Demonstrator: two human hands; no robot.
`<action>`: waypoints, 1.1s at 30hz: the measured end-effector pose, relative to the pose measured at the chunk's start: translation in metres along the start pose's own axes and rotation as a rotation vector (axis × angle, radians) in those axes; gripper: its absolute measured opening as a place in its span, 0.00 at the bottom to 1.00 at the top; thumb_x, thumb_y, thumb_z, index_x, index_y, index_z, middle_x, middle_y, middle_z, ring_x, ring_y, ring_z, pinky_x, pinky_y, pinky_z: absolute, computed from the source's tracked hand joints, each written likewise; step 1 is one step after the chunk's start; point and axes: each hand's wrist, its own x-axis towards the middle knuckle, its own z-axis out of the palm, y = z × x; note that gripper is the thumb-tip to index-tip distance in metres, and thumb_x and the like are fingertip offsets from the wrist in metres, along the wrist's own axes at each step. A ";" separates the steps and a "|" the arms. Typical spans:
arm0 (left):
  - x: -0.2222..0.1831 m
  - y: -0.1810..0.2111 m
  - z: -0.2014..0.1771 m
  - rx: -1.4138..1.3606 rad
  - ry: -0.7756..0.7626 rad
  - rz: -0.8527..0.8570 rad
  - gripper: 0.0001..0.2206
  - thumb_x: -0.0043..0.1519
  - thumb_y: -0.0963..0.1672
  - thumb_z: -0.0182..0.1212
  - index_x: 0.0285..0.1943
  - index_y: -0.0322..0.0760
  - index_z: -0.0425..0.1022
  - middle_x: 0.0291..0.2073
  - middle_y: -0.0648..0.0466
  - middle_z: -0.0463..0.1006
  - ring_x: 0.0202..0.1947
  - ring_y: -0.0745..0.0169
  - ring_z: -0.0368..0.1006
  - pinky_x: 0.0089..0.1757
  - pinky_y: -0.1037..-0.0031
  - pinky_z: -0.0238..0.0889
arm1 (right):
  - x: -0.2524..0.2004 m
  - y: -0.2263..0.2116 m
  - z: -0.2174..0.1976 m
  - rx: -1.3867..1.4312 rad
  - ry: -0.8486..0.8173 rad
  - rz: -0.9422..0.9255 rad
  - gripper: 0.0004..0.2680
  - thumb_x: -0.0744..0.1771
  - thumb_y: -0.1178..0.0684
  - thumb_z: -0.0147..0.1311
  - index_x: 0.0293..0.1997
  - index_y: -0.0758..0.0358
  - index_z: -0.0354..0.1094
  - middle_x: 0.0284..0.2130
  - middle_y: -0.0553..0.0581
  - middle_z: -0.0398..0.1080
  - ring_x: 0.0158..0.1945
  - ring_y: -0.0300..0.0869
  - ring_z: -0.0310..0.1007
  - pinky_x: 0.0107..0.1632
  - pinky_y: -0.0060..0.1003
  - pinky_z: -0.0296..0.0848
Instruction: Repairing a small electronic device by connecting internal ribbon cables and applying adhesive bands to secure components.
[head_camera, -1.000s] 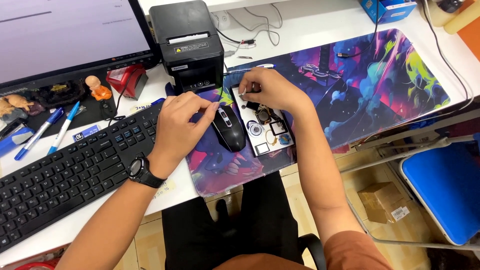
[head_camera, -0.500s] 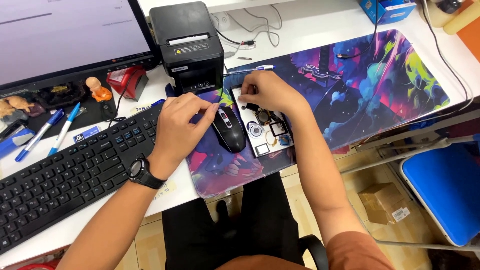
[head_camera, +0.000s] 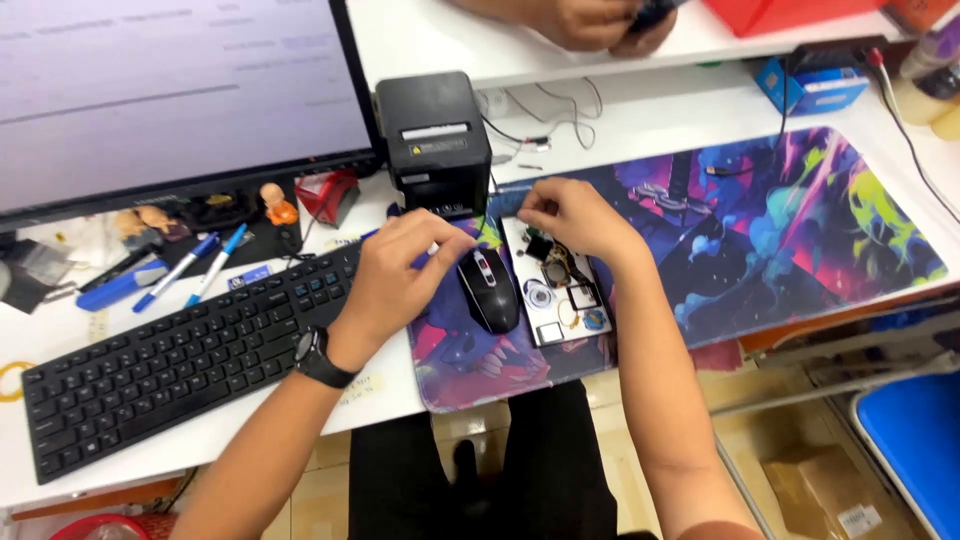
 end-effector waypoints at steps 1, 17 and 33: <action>0.004 0.021 -0.006 0.022 0.011 0.016 0.05 0.61 0.41 0.58 0.31 0.43 0.74 0.24 0.59 0.76 0.31 0.59 0.74 0.38 0.75 0.62 | 0.000 -0.003 -0.002 -0.001 0.010 -0.027 0.05 0.63 0.56 0.53 0.36 0.66 0.72 0.27 0.61 0.71 0.35 0.50 0.71 0.40 0.43 0.70; 0.001 0.171 -0.041 -0.633 -0.649 0.254 0.16 0.70 0.43 0.30 0.53 0.22 0.60 0.55 0.43 0.63 0.56 0.53 0.63 0.60 0.66 0.58 | -0.002 -0.006 -0.005 0.187 -0.085 0.081 0.02 0.64 0.56 0.54 0.31 0.59 0.67 0.29 0.51 0.72 0.33 0.37 0.69 0.39 0.31 0.67; -0.001 -0.040 0.042 0.164 -0.103 0.032 0.12 0.59 0.46 0.60 0.52 0.46 0.71 0.27 0.60 0.75 0.29 0.66 0.73 0.34 0.76 0.63 | -0.001 0.001 0.010 0.353 -0.036 -0.130 0.04 0.62 0.54 0.56 0.35 0.59 0.74 0.25 0.55 0.76 0.30 0.39 0.71 0.34 0.33 0.69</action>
